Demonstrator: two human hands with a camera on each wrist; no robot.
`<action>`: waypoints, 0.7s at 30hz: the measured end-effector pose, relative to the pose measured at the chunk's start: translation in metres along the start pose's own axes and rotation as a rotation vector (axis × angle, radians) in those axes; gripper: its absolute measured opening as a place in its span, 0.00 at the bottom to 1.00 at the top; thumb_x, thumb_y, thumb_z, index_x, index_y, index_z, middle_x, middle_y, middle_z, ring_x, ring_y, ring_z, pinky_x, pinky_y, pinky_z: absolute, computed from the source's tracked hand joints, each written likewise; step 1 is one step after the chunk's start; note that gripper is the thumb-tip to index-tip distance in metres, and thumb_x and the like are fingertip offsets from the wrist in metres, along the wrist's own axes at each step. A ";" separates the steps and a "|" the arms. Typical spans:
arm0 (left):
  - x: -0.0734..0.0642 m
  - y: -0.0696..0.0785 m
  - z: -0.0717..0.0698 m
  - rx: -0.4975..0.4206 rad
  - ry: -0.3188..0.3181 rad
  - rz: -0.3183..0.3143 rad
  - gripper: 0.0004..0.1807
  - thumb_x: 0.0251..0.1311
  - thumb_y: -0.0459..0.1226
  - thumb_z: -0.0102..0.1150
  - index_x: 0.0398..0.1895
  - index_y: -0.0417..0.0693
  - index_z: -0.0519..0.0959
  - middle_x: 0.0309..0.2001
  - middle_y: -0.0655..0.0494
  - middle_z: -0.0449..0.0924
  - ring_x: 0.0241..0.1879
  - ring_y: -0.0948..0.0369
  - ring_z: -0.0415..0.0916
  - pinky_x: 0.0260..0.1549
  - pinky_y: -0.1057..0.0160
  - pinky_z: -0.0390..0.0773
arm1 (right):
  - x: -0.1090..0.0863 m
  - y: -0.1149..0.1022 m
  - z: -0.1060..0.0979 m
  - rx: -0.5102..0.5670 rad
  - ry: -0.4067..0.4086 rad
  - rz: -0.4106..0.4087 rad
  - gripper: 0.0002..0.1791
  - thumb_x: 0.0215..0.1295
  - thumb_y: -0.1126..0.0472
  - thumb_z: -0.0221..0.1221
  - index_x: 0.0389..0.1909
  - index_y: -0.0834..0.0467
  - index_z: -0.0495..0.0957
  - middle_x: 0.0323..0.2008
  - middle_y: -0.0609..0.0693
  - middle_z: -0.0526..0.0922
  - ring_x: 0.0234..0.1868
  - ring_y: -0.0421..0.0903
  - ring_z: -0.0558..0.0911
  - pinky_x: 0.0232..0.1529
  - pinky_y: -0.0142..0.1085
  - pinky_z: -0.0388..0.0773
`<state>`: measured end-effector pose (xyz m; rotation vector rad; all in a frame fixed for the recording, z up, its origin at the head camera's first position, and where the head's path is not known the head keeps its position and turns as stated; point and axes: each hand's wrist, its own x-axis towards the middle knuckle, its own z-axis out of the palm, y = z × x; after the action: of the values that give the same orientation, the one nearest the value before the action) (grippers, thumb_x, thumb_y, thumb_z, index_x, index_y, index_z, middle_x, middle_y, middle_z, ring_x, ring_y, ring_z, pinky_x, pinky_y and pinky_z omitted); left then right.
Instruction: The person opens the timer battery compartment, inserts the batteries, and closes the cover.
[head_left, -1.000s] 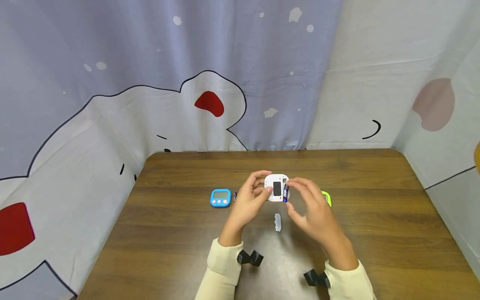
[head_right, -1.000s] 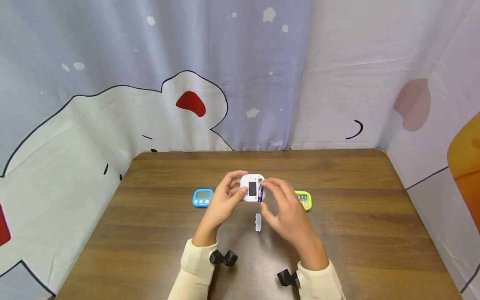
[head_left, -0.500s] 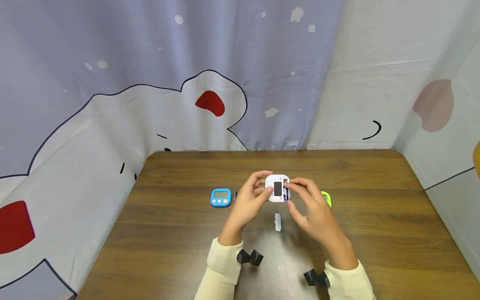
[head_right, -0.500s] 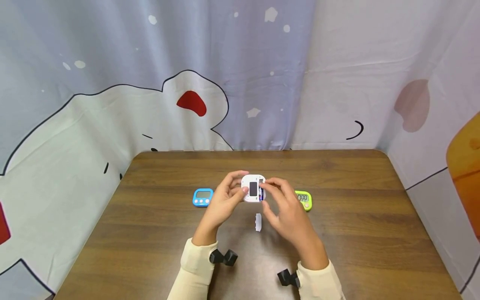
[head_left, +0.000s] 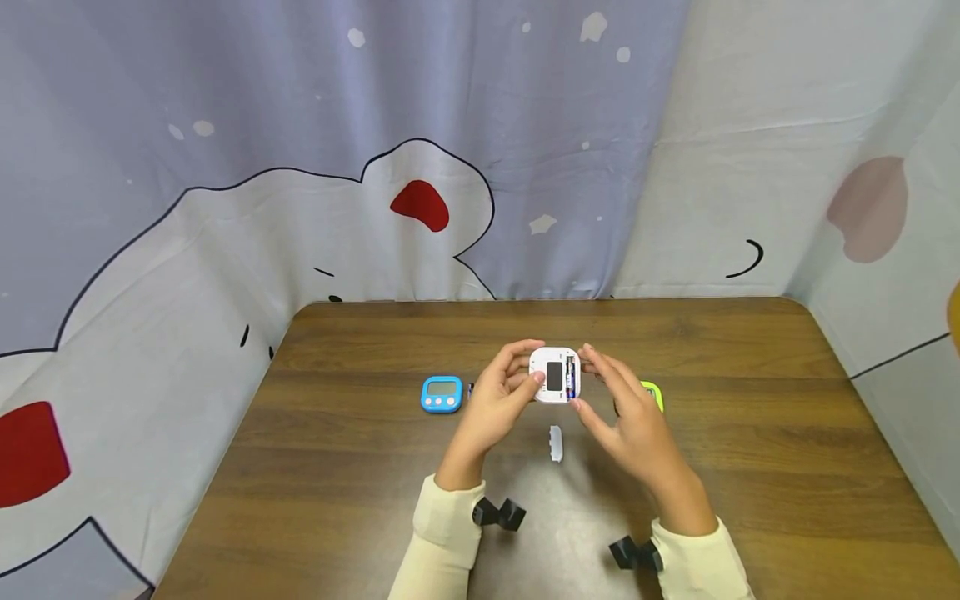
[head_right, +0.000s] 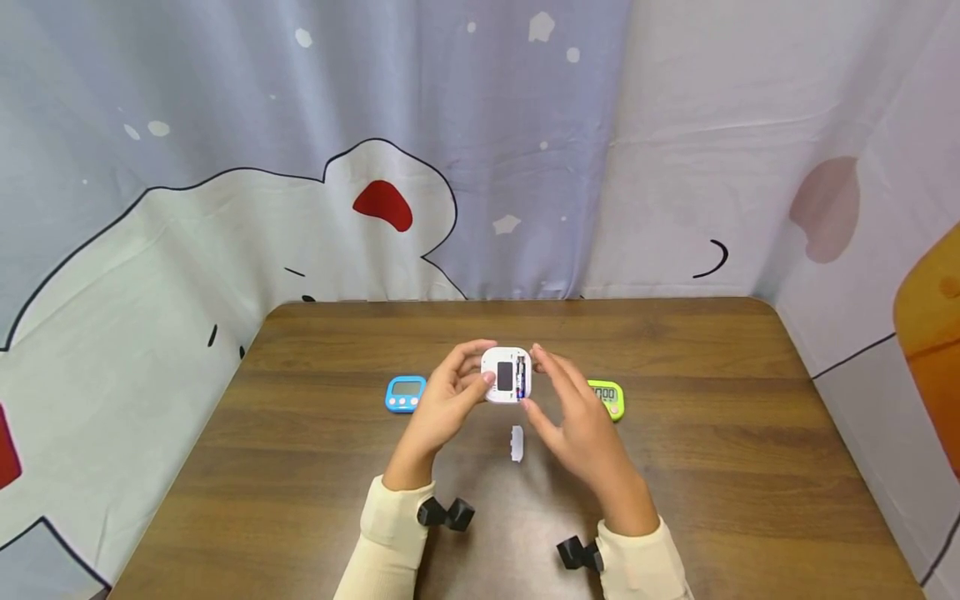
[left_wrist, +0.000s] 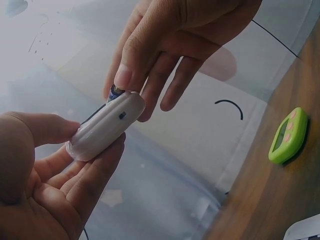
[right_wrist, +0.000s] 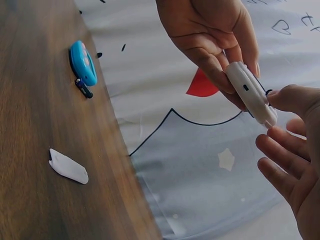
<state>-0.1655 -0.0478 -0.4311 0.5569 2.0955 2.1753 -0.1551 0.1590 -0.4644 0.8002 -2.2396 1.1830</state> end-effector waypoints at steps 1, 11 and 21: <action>0.000 0.001 0.000 0.001 -0.002 0.002 0.21 0.68 0.26 0.52 0.62 0.32 0.66 0.49 0.36 0.77 0.43 0.54 0.81 0.38 0.61 0.83 | 0.000 0.000 0.000 0.007 -0.003 0.010 0.39 0.53 0.69 0.69 0.68 0.62 0.67 0.60 0.55 0.75 0.55 0.54 0.78 0.62 0.31 0.65; -0.001 0.002 0.000 0.013 -0.001 -0.020 0.20 0.68 0.26 0.52 0.63 0.35 0.68 0.50 0.36 0.78 0.44 0.54 0.81 0.38 0.61 0.83 | 0.000 -0.003 -0.002 0.035 -0.012 0.069 0.33 0.56 0.69 0.69 0.64 0.60 0.73 0.60 0.52 0.75 0.57 0.50 0.77 0.62 0.29 0.66; -0.001 0.003 0.002 0.034 0.003 -0.023 0.21 0.68 0.26 0.52 0.64 0.33 0.68 0.50 0.35 0.78 0.45 0.49 0.81 0.38 0.61 0.83 | 0.002 -0.008 0.000 0.106 0.021 0.088 0.32 0.54 0.75 0.68 0.62 0.65 0.73 0.58 0.57 0.76 0.49 0.53 0.82 0.54 0.29 0.74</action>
<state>-0.1638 -0.0464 -0.4287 0.5295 2.1339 2.1332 -0.1513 0.1545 -0.4584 0.7318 -2.2311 1.3547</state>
